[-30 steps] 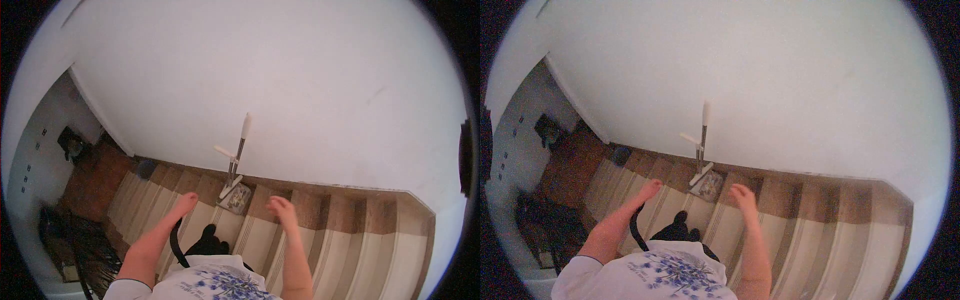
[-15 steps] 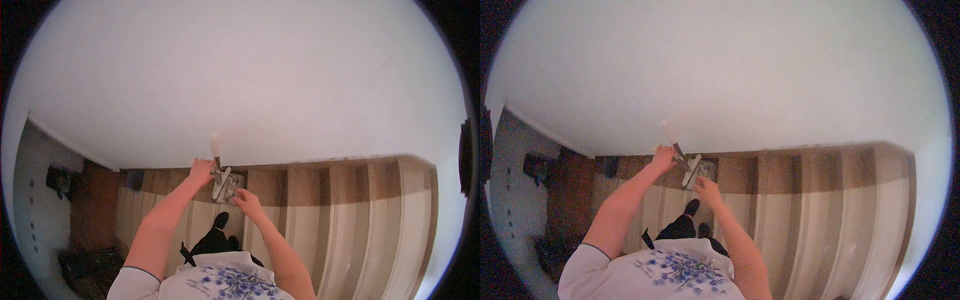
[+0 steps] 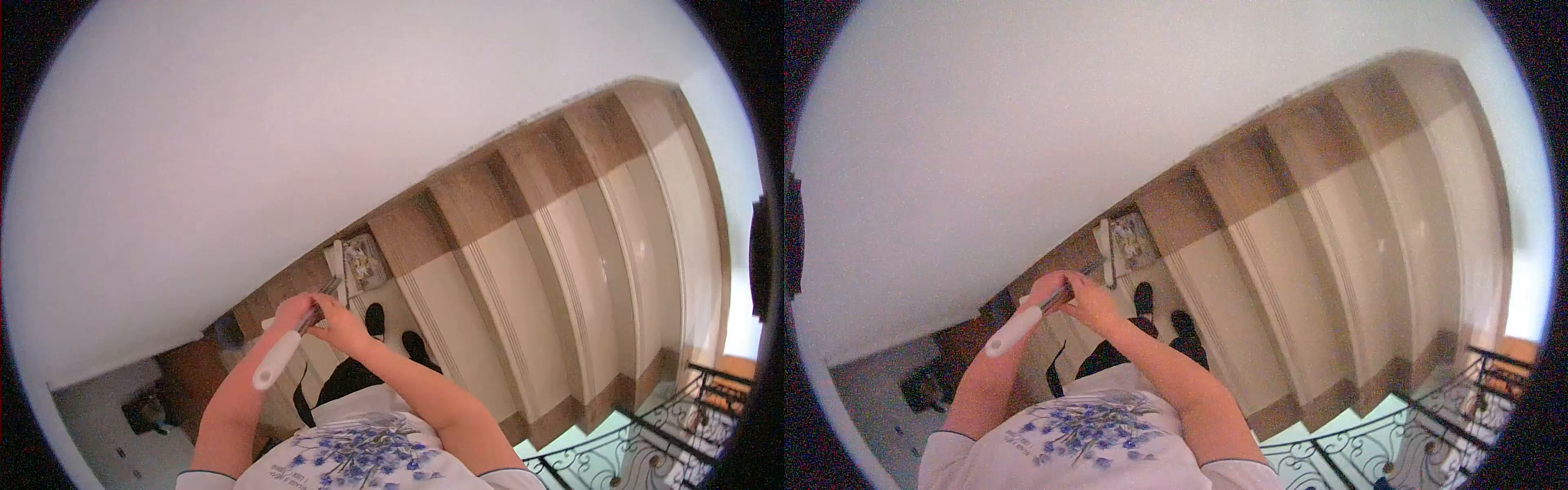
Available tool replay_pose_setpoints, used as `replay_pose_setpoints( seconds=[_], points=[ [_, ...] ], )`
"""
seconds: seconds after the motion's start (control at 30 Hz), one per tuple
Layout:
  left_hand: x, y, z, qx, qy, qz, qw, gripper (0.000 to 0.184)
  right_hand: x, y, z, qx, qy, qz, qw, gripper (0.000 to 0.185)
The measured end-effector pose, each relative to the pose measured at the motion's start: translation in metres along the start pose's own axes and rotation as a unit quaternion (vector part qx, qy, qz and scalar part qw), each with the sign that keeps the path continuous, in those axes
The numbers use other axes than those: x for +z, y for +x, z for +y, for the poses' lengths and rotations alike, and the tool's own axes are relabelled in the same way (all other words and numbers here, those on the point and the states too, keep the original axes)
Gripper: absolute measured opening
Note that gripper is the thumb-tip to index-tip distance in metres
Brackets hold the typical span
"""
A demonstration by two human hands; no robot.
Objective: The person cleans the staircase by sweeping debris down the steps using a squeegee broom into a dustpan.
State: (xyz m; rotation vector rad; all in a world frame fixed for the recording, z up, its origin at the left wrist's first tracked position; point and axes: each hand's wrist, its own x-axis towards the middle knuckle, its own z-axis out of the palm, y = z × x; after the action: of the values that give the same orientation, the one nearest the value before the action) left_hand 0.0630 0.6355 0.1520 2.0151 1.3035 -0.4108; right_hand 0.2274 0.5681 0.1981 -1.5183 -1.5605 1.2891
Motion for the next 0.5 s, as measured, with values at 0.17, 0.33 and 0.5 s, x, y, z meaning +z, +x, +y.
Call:
replay_pose_setpoints(
  seconds=[0.17, 0.33, 0.5],
  points=[
    [0.001, -0.005, 0.001, -0.006, 0.043, -0.003, 0.999, 0.029, -0.002, 0.014, 0.004, -0.023, -0.028, -0.037, 0.999, 0.062],
    [-0.008, -0.011, 0.012, -0.007, 0.083, 0.05, 0.995, 0.027, 0.0, 0.025, -0.002, -0.026, -0.036, -0.035, 0.998, 0.054],
    [0.026, 0.012, -0.058, 0.113, 0.415, 0.05, 0.902, 0.033, -0.011, 0.027, -0.025, -0.019, -0.011, 0.032, 0.999, 0.05]
  ],
)
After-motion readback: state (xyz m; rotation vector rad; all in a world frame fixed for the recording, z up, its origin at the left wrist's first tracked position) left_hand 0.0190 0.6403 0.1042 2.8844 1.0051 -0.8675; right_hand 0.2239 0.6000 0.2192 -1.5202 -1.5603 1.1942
